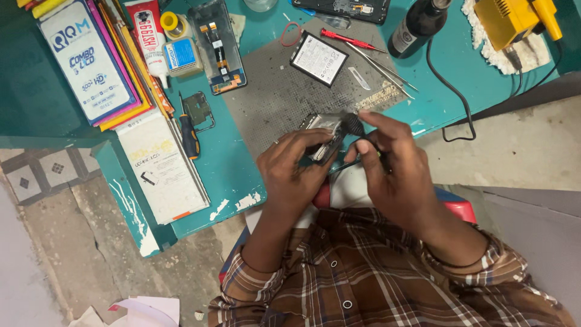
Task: The person cleans the interior of a disassembled mobile phone using a brush and a liquid solvent. They repeatedly apply the liquid from a bottle and scrub the edges and internal components with the brush, rotating the phone to access different areas.
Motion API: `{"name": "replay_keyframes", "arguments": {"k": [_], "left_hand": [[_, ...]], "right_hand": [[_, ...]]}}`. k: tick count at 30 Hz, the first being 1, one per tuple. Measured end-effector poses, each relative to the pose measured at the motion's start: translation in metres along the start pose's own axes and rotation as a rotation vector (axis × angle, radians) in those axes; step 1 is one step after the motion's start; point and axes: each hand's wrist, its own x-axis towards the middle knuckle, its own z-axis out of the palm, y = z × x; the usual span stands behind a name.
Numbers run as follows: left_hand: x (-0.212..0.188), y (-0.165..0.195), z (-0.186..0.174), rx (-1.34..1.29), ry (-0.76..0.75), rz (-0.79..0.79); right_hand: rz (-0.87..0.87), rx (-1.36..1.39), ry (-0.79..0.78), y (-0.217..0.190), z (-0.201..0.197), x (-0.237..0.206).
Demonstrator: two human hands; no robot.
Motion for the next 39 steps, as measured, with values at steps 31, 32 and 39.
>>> {"name": "replay_keyframes", "arguments": {"k": [31,32,39], "left_hand": [[0.0,-0.002,0.005,-0.022,0.106,0.036],[-0.001,-0.001,0.005,-0.02,0.111,0.037],[-0.003,0.0,0.004,-0.062,0.088,-0.034]], "right_hand": [[0.004,-0.232,0.012,-0.022,0.003,0.011],[-0.007,-0.239,0.008,-0.021,0.003,0.01],[-0.04,-0.248,0.031,-0.019,-0.001,0.01]]}}
